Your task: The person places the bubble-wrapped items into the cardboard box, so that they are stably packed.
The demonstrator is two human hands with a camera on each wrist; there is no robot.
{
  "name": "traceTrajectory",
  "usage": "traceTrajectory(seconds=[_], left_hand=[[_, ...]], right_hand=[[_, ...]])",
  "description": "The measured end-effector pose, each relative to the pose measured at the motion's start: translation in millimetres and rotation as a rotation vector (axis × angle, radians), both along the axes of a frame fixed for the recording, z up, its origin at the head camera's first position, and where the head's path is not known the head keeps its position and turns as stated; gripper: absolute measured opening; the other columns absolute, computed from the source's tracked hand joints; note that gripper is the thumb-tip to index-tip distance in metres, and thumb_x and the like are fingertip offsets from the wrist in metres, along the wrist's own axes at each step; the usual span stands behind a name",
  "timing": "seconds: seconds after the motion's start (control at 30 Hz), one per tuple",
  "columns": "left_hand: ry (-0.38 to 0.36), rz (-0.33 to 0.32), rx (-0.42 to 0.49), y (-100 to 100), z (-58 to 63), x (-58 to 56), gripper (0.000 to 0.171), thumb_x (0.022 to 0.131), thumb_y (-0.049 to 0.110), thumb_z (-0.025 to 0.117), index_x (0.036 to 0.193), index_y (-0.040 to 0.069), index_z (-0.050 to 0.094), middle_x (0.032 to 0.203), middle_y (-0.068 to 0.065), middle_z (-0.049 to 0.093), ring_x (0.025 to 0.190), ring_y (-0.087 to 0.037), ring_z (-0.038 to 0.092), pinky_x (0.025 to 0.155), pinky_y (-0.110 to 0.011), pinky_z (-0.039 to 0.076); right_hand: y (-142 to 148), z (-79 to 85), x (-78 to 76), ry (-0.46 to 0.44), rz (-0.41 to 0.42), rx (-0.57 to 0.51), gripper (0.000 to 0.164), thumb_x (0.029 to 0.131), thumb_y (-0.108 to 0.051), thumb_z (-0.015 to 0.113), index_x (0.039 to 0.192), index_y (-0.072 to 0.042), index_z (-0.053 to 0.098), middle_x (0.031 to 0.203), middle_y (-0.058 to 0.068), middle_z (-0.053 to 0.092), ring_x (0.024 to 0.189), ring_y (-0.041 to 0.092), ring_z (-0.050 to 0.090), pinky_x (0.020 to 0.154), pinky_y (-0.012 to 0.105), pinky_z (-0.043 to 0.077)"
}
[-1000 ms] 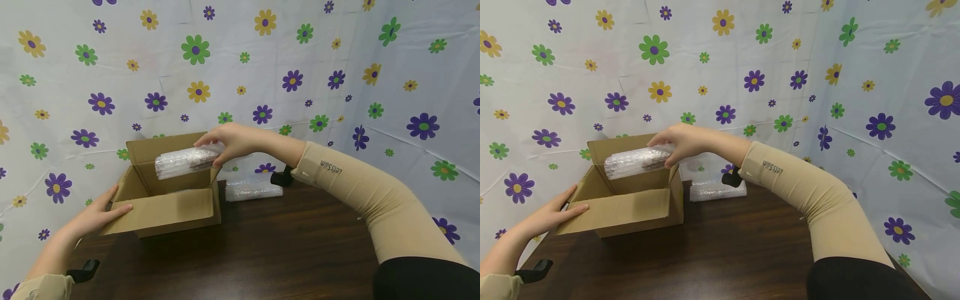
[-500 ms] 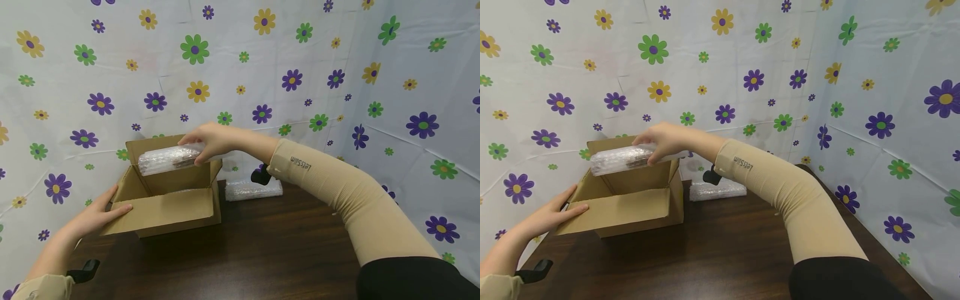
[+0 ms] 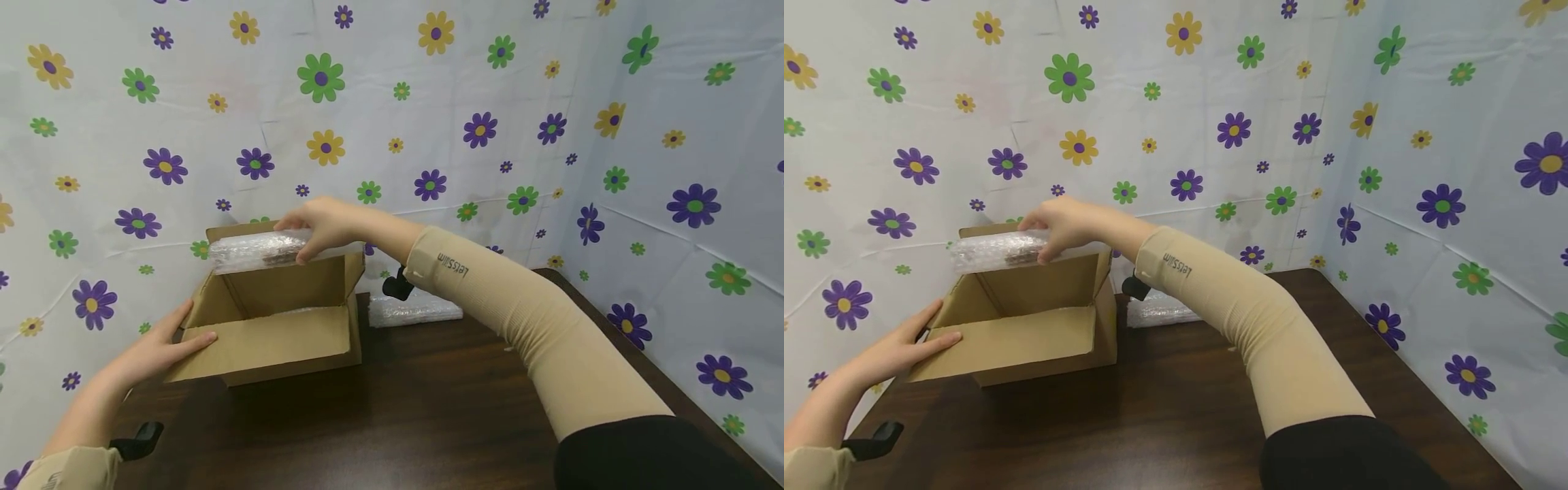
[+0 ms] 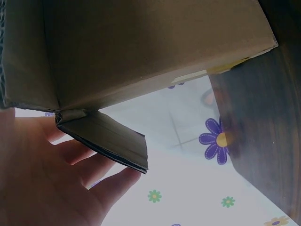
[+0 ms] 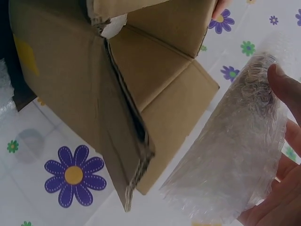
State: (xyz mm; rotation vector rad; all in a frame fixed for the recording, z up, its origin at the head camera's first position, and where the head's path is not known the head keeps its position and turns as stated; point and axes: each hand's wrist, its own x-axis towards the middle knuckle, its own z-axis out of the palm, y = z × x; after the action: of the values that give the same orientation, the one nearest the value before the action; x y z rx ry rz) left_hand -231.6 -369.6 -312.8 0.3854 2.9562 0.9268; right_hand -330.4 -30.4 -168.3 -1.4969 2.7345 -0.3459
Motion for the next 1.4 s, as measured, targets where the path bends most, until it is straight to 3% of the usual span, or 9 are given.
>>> traceTrajectory(seconds=[0.53, 0.8, 1.4], left_hand=[[-0.013, -0.005, 0.010, -3, -1.0, -1.1, 0.094, 0.098, 0.038, 0.055, 0.151, -0.006, -0.009, 0.151, -0.039, -0.006, 0.135, -0.060, -0.002, 0.100, -0.076, 0.010], [-0.023, 0.014, 0.001, -4, -2.7, 2.5, 0.094, 0.098, 0.039, 0.055, 0.151, -0.006, -0.007, 0.151, -0.040, -0.004, 0.135, -0.061, 0.000, 0.099, -0.077, 0.012], [0.010, -0.007, 0.026, 0, 0.8, -1.8, 0.092, 0.098, 0.036, 0.056, 0.153, 0.002, -0.009, 0.152, -0.039, 0.003, 0.134, -0.061, 0.007, 0.096, -0.077, 0.016]], right_hand=[[-34, -15.1, -11.6, -0.080, -0.050, -0.008, 0.061, 0.082, -0.031, 0.080, 0.137, -0.021, 0.056, 0.131, 0.000, 0.058, 0.119, 0.012, 0.051, 0.096, 0.024, 0.044], [-46, -31.1, -11.5, -0.190, -0.062, -0.031, 0.060, 0.080, -0.027, 0.081, 0.135, -0.020, 0.058, 0.132, -0.001, 0.058, 0.120, 0.012, 0.051, 0.094, 0.023, 0.044], [-47, -41.2, -18.7, -0.264, -0.069, -0.061, 0.058, 0.083, -0.029, 0.079, 0.136, -0.018, 0.058, 0.130, 0.001, 0.059, 0.118, 0.012, 0.052, 0.093, 0.025, 0.044]])
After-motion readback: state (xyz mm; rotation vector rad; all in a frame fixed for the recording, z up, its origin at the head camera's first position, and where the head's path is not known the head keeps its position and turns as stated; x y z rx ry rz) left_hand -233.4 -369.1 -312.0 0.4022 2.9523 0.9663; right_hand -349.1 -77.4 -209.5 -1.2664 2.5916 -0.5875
